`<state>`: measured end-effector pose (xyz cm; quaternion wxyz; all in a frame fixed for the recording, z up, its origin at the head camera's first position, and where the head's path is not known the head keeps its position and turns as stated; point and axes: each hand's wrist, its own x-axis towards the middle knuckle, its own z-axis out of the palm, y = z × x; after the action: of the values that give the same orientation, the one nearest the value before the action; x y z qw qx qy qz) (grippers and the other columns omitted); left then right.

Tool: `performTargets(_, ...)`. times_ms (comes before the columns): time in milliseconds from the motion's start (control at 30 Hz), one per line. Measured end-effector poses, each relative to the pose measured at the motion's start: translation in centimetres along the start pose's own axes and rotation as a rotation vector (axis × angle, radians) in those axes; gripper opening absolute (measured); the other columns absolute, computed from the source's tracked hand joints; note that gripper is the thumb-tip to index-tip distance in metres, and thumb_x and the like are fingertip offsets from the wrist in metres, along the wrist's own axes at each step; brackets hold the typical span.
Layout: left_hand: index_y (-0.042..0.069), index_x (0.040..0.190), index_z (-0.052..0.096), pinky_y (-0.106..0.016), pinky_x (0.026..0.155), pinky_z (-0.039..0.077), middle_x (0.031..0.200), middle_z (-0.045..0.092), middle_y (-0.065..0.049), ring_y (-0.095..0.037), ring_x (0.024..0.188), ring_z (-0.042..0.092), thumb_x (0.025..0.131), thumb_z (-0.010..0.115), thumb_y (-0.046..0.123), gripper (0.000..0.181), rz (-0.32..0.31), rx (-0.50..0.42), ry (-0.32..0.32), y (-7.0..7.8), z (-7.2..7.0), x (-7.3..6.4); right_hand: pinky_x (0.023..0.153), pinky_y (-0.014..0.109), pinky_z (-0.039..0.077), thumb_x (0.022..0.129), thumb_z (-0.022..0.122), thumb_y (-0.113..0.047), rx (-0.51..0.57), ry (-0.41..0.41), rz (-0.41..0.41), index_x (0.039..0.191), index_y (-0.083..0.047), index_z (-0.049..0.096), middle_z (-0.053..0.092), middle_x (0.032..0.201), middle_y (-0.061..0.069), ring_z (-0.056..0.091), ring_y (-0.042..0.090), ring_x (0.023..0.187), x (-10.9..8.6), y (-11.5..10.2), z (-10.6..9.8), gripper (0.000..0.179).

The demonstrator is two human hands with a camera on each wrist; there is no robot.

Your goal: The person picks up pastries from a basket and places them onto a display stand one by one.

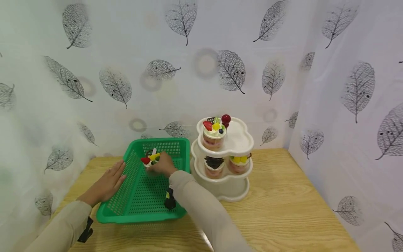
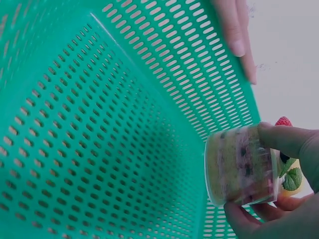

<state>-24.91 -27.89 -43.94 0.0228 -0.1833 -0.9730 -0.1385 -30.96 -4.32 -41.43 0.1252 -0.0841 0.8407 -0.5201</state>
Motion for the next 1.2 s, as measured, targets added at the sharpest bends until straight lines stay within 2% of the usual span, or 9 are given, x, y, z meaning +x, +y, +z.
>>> performTargets(200, -0.012, 0.147, 0.020, -0.062, 0.113, 0.014, 0.155, 0.014, -0.029, -0.048, 0.141, 0.014, 0.106, 0.033, 0.029, 0.060, -0.003, -0.001, -0.005, 0.2, -0.1, 0.0, 0.085, 0.039, 0.053, 0.075, 0.084, -0.018, 0.035, -0.003, 0.023, 0.127, -0.004, 0.050, 0.058, 0.112, 0.010, 0.058, 0.023, 0.099, -1.4, -0.9, -1.8, 0.065)
performTargets(400, -0.011, 0.148, 0.019, -0.062, 0.112, 0.014, 0.155, 0.014, -0.028, -0.048, 0.141, 0.015, 0.106, 0.032, 0.031, 0.061, -0.008, -0.006, -0.014, 0.2, 0.0, -0.1, 0.084, 0.038, 0.053, 0.073, 0.086, -0.022, -0.001, -0.004, -0.009, 0.124, -0.006, 0.053, 0.059, 0.111, 0.008, 0.058, 0.021, 0.098, -2.7, -1.3, -3.5, 0.064)
performTargets(567, -0.011, 0.148, 0.020, -0.063, 0.112, 0.014, 0.155, 0.015, -0.029, -0.048, 0.140, 0.016, 0.106, 0.033, 0.031, 0.061, -0.005, -0.011, -0.010, 0.3, -0.2, -0.1, 0.086, 0.037, 0.052, 0.073, 0.086, -0.025, -0.020, -0.022, -0.067, 0.127, -0.007, 0.054, 0.059, 0.115, 0.007, 0.057, 0.021, 0.101, -4.1, -1.6, -4.8, 0.065)
performTargets(733, -0.011, 0.148, 0.018, -0.063, 0.112, 0.014, 0.155, 0.014, -0.029, -0.048, 0.141, 0.015, 0.106, 0.032, 0.032, 0.061, -0.008, -0.023, -0.013, 0.2, -0.1, 0.0, 0.082, 0.033, 0.052, 0.074, 0.085, -0.026, -0.049, -0.057, -0.160, 0.128, -0.008, 0.055, 0.060, 0.115, 0.005, 0.057, 0.018, 0.100, -5.6, -1.3, -6.1, 0.065)
performTargets(933, -0.011, 0.148, 0.018, -0.063, 0.112, 0.013, 0.155, 0.013, -0.029, -0.048, 0.141, 0.013, 0.106, 0.032, 0.032, 0.061, -0.009, -0.026, -0.013, 0.1, -0.1, 0.0, 0.086, 0.033, 0.053, 0.075, 0.084, -0.023, -0.015, -0.090, -0.216, 0.136, -0.010, 0.051, 0.058, 0.123, 0.006, 0.055, 0.025, 0.113, -7.8, -0.8, -7.5, 0.071)
performTargets(1100, -0.011, 0.148, 0.018, -0.064, 0.112, 0.013, 0.155, 0.014, -0.029, -0.048, 0.141, 0.014, 0.106, 0.032, 0.031, 0.061, -0.004, -0.024, -0.011, 0.1, -0.1, 0.0, 0.091, 0.032, 0.053, 0.075, 0.084, -0.022, 0.022, -0.066, -0.266, 0.139, -0.005, 0.046, 0.056, 0.128, 0.009, 0.055, 0.026, 0.115, -9.6, 0.3, -8.4, 0.076)
performTargets(1200, -0.011, 0.148, 0.018, -0.064, 0.112, 0.013, 0.155, 0.013, -0.029, -0.048, 0.141, 0.013, 0.106, 0.031, 0.032, 0.061, -0.003, -0.026, -0.013, 0.0, -0.1, 0.0, 0.094, 0.036, 0.051, 0.074, 0.084, -0.020, 0.023, -0.050, -0.289, 0.137, -0.003, 0.046, 0.057, 0.126, 0.010, 0.056, 0.026, 0.115, -10.8, 1.1, -9.1, 0.075)
